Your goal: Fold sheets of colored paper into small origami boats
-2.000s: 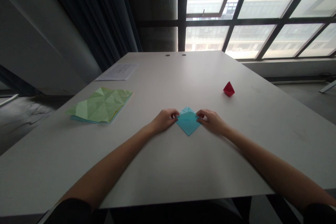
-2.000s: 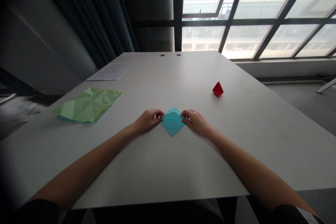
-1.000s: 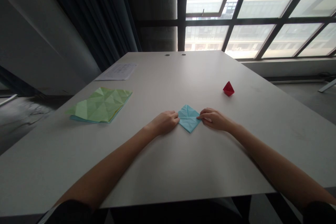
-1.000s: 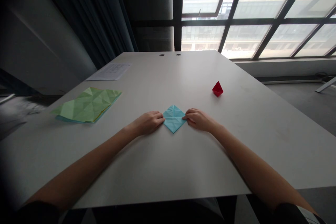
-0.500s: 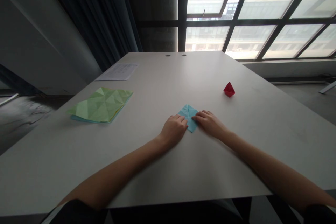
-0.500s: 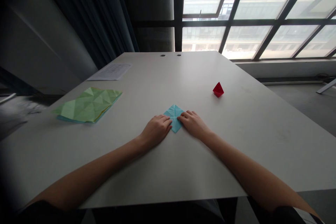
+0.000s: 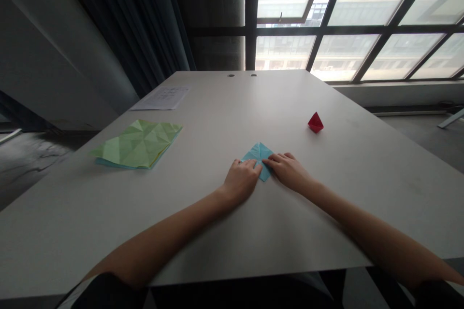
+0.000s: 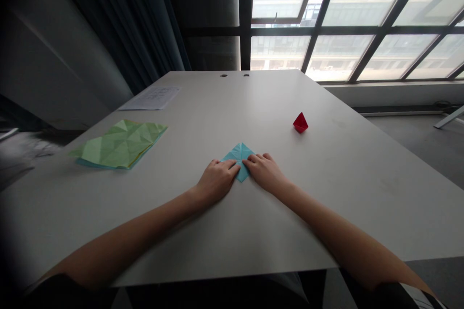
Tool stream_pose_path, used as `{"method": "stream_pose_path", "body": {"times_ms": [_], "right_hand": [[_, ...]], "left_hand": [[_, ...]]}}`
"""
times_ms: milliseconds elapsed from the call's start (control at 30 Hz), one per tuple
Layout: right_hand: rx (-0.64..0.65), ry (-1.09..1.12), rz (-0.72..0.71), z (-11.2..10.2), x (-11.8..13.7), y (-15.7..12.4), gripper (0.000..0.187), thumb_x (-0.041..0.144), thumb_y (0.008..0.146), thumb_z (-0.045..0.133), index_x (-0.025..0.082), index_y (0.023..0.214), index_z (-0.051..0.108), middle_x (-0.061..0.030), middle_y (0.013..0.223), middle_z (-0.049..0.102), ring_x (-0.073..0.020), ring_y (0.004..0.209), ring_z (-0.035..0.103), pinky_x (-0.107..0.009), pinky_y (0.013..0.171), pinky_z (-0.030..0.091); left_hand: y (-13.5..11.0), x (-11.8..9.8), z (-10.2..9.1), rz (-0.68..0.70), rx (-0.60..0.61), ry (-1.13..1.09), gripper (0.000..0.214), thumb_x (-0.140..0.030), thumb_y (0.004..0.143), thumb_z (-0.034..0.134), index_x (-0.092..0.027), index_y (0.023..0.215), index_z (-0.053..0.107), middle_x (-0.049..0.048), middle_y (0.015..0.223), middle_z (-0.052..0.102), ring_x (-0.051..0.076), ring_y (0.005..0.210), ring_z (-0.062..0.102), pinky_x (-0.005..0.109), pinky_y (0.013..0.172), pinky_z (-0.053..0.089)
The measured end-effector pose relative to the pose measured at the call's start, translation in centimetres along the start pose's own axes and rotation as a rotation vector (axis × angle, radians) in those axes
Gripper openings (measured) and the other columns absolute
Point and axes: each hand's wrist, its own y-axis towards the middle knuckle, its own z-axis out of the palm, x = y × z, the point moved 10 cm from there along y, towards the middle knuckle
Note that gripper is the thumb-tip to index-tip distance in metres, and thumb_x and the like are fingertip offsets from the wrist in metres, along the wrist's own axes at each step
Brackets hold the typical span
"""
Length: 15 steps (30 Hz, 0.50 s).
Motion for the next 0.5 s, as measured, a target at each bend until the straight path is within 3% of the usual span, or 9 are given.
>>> {"method": "stream_pose_path", "body": {"times_ms": [233, 500], "right_hand": [[0.042, 0.011, 0.109, -0.6, -2.9, -0.7, 0.026, 0.014, 0.085, 0.042, 0.023, 0.093, 0.065, -0.0056, 0.084, 0.066, -0.0159, 0.077, 0.060, -0.029, 0.073, 0.031], [0.020, -0.014, 0.146, -0.7, -3.1, -0.8, 0.027, 0.027, 0.087, 0.041, 0.021, 0.084, 0.067, -0.0079, 0.084, 0.066, -0.0194, 0.079, 0.058, -0.031, 0.072, 0.033]], "left_hand": [[-0.5, 0.9, -0.3, -0.066, 0.011, 0.025, 0.022, -0.029, 0.086, 0.040, -0.014, 0.091, 0.056, 0.0132, 0.101, 0.060, 0.023, 0.090, 0.058, 0.036, 0.075, 0.038], [-0.7, 2.3, -0.5, -0.162, 0.079, 0.066, 0.038, -0.041, 0.083, 0.043, -0.008, 0.086, 0.061, 0.0179, 0.089, 0.063, 0.028, 0.083, 0.059, 0.036, 0.069, 0.041]]}}
